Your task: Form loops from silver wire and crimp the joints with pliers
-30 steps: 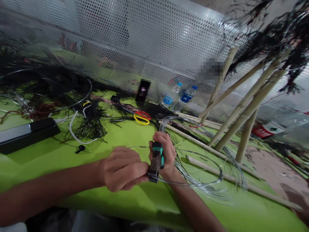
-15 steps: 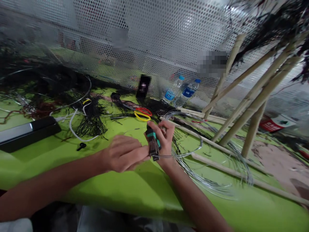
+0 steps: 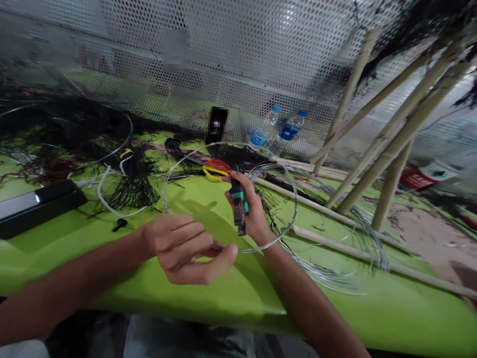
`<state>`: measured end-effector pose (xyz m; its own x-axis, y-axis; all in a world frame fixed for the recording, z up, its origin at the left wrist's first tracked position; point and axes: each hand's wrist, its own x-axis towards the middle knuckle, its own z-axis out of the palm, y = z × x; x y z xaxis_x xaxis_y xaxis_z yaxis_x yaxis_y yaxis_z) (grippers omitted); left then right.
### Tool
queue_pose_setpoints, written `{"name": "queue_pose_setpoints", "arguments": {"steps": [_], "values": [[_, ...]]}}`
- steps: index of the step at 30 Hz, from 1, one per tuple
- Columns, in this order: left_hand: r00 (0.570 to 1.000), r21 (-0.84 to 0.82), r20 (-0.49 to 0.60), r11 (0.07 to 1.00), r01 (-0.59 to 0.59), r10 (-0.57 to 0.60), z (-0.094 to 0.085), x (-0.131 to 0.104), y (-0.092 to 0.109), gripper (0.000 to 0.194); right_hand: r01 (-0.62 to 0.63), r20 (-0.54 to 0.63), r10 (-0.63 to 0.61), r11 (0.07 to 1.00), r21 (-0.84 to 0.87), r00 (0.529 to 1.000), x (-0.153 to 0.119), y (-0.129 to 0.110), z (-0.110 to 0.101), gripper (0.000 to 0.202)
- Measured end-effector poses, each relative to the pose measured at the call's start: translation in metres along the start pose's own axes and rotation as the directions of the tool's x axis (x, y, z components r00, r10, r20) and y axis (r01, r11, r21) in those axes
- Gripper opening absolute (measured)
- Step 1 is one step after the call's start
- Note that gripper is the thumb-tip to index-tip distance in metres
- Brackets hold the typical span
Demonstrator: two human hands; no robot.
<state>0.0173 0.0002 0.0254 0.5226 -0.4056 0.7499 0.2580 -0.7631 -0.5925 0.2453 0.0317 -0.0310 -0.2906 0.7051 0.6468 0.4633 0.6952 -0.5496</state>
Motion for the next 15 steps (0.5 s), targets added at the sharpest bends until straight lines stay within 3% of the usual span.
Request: {"name": "queue_pose_setpoints", "arguments": {"steps": [4,9,11,15], "values": [[0.998,0.06,0.058,0.998,-0.014,0.011,-0.006,0.003,-0.002,0.019,0.027,0.059,-0.018,0.987,-0.157,0.998,0.0,0.0,-0.007,0.052],[0.989,0.187,0.085,0.977,0.103,-0.121,-0.011,-0.004,-0.015,0.009,0.02,0.155,0.03,0.951,-0.309,0.988,0.0,-0.004,-0.03,0.049],[0.99,0.229,0.051,0.967,0.114,-0.129,-0.012,-0.007,-0.022,0.007,0.058,0.267,0.066,0.9,-0.432,0.961,-0.001,-0.007,-0.037,0.054],[0.99,0.272,0.049,0.955,0.117,-0.135,-0.014,-0.008,-0.03,0.009,0.172,0.5,0.146,0.827,-0.535,0.853,-0.006,-0.014,-0.031,0.065]]}}
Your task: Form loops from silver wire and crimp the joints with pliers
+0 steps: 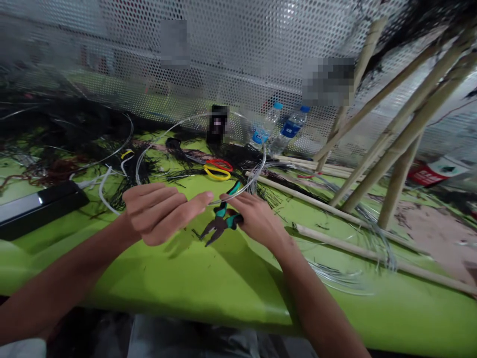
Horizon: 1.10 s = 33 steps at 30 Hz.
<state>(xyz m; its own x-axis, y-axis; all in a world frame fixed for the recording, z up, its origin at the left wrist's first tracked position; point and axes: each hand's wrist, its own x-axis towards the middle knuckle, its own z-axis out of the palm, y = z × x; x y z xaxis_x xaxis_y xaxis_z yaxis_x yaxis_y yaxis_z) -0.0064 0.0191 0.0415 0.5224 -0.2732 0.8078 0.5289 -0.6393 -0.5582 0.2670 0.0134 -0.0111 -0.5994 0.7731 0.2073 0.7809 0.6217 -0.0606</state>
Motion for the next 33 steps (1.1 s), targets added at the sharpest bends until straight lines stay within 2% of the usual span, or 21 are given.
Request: {"name": "queue_pose_setpoints", "arguments": {"steps": [3,6,11,15,17,20,22,26,29,33], "values": [[0.998,-0.032,0.057,0.999,-0.034,0.036,-0.004,0.001,0.0,0.007,0.065,0.074,-0.069,0.996,0.055,0.995,0.0,-0.012,0.007,0.077],[0.998,-0.102,0.042,0.994,-0.044,0.049,-0.006,0.0,0.002,0.006,0.11,0.127,-0.133,0.978,0.178,0.983,-0.005,-0.018,0.009,0.082],[0.989,-0.173,0.146,0.985,0.004,0.021,-0.007,-0.003,0.007,0.012,0.022,0.269,-0.116,0.944,0.33,0.956,-0.016,-0.011,-0.004,0.082],[0.99,-0.273,0.138,0.959,0.072,-0.035,-0.005,-0.004,0.006,0.01,-0.014,0.214,-0.074,0.925,0.381,0.974,-0.019,-0.001,-0.014,0.075],[0.992,-0.292,0.122,0.954,0.067,-0.032,-0.003,-0.005,0.006,0.009,0.0,0.2,-0.076,0.935,0.356,0.977,-0.018,0.003,-0.014,0.071],[0.997,-0.244,0.065,0.97,-0.013,0.03,0.001,-0.005,0.007,0.011,0.06,0.25,-0.137,0.954,0.293,0.958,-0.013,0.003,-0.007,0.081],[0.999,-0.24,0.043,0.971,-0.022,0.033,0.002,-0.005,0.008,0.014,0.127,0.26,-0.187,0.965,0.231,0.947,-0.008,0.0,-0.002,0.083],[0.999,-0.214,0.043,0.976,0.032,-0.023,0.004,-0.003,0.008,0.015,0.231,0.242,-0.237,0.971,0.052,0.941,0.0,-0.008,0.001,0.063],[0.998,-0.175,0.041,0.983,0.061,-0.055,0.003,-0.002,0.006,0.009,0.186,0.226,-0.16,0.978,-0.094,0.961,-0.002,-0.009,0.001,0.054],[0.99,-0.106,0.076,0.987,0.123,-0.116,-0.001,-0.002,0.004,0.004,-0.009,0.054,0.023,0.972,-0.237,0.998,-0.013,-0.005,-0.003,0.048]]}}
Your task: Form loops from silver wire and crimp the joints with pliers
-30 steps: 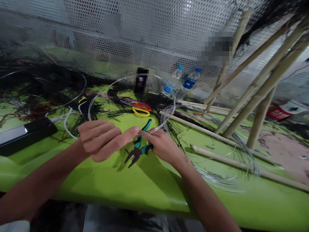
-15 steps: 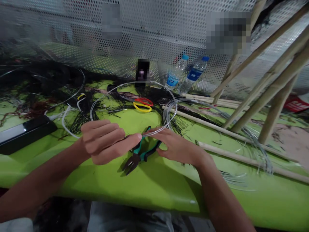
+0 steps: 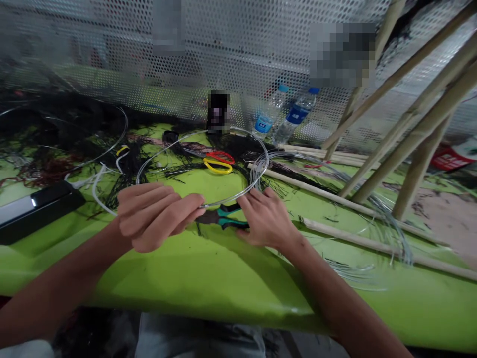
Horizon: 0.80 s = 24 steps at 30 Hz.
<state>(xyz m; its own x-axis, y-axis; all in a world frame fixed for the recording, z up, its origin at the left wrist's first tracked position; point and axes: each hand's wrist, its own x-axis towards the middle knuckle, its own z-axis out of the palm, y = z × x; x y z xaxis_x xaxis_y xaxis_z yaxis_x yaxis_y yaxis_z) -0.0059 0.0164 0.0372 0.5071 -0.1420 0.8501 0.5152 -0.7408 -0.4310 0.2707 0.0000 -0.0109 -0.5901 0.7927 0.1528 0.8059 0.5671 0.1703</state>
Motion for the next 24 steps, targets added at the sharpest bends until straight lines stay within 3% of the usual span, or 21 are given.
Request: {"name": "queue_pose_setpoints", "arguments": {"steps": [3,6,9,11,13,16,21,24], "values": [[0.995,0.015,-0.001,0.995,0.103,-0.103,0.0,0.0,0.003,0.007,-0.182,-0.055,0.192,0.971,0.156,0.98,-0.01,-0.002,-0.006,0.046],[0.959,-0.014,-0.04,0.959,0.281,-0.282,0.003,0.002,0.009,0.011,-0.281,0.055,0.297,0.806,0.521,0.953,-0.018,-0.013,-0.016,0.03],[0.879,-0.048,-0.041,0.88,0.472,-0.474,0.006,0.004,0.017,0.012,-0.321,0.24,0.218,0.526,0.788,0.946,-0.023,-0.029,-0.027,0.012],[0.816,-0.068,0.001,0.814,0.577,-0.578,0.005,0.005,0.02,0.014,-0.316,0.271,0.163,0.441,0.84,0.949,-0.024,-0.041,-0.031,0.008],[0.771,-0.118,0.043,0.763,0.636,-0.636,0.003,0.007,0.021,0.016,-0.292,0.242,0.168,0.427,0.856,0.956,-0.024,-0.052,-0.034,0.011],[0.702,-0.237,0.132,0.665,0.708,-0.7,-0.002,0.012,0.02,0.017,-0.264,0.155,0.273,0.425,0.866,0.949,-0.02,-0.062,-0.032,0.018],[0.504,-0.418,0.381,0.342,0.842,-0.775,-0.005,0.014,0.017,0.028,-0.253,0.062,0.366,0.502,0.827,0.929,-0.012,-0.066,-0.035,0.021],[0.433,-0.507,0.497,0.153,0.848,-0.751,-0.002,0.01,0.015,0.03,-0.282,0.071,0.369,0.561,0.778,0.927,-0.008,-0.07,-0.042,0.023]]}}
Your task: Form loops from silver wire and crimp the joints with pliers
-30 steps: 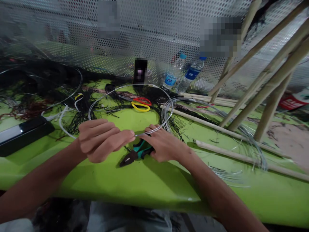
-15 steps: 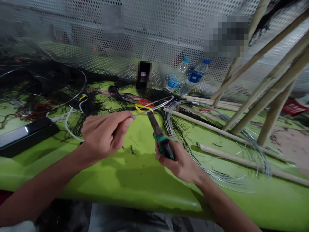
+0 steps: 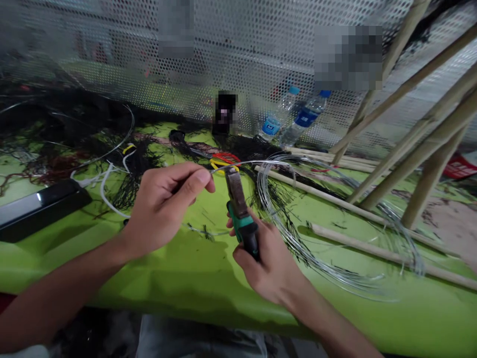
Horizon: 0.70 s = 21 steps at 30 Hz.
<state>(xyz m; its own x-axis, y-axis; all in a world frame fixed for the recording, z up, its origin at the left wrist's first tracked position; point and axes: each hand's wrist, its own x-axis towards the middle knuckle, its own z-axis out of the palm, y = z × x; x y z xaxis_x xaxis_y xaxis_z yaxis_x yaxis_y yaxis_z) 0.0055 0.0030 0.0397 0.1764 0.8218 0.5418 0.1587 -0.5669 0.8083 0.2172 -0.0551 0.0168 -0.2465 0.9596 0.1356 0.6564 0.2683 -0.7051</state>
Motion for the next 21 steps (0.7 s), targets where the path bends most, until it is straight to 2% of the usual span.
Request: {"name": "queue_pose_setpoints", "arguments": {"steps": [2,6,16,19,21], "values": [[0.998,-0.084,0.041,0.995,0.047,-0.044,0.0,0.001,-0.003,0.031,0.005,0.005,-0.005,0.999,-0.05,1.0,0.001,-0.005,0.0,0.023],[0.995,-0.129,0.063,0.988,0.091,-0.084,0.001,0.002,-0.001,0.031,0.034,-0.006,-0.035,0.995,-0.095,0.999,0.004,-0.008,0.004,0.02],[0.996,-0.123,0.04,0.989,0.086,-0.081,0.004,0.001,0.006,0.031,0.063,-0.101,-0.086,0.974,-0.216,0.991,0.014,0.002,0.014,0.017],[0.99,-0.084,0.071,0.988,0.126,-0.121,0.003,0.002,0.008,0.033,0.024,-0.114,-0.043,0.986,-0.164,0.992,0.014,0.004,0.015,0.015],[0.984,-0.011,0.106,0.989,0.144,-0.143,0.002,0.002,0.01,0.035,-0.041,-0.076,0.038,0.999,-0.033,0.996,0.014,0.005,0.016,0.01]]}}
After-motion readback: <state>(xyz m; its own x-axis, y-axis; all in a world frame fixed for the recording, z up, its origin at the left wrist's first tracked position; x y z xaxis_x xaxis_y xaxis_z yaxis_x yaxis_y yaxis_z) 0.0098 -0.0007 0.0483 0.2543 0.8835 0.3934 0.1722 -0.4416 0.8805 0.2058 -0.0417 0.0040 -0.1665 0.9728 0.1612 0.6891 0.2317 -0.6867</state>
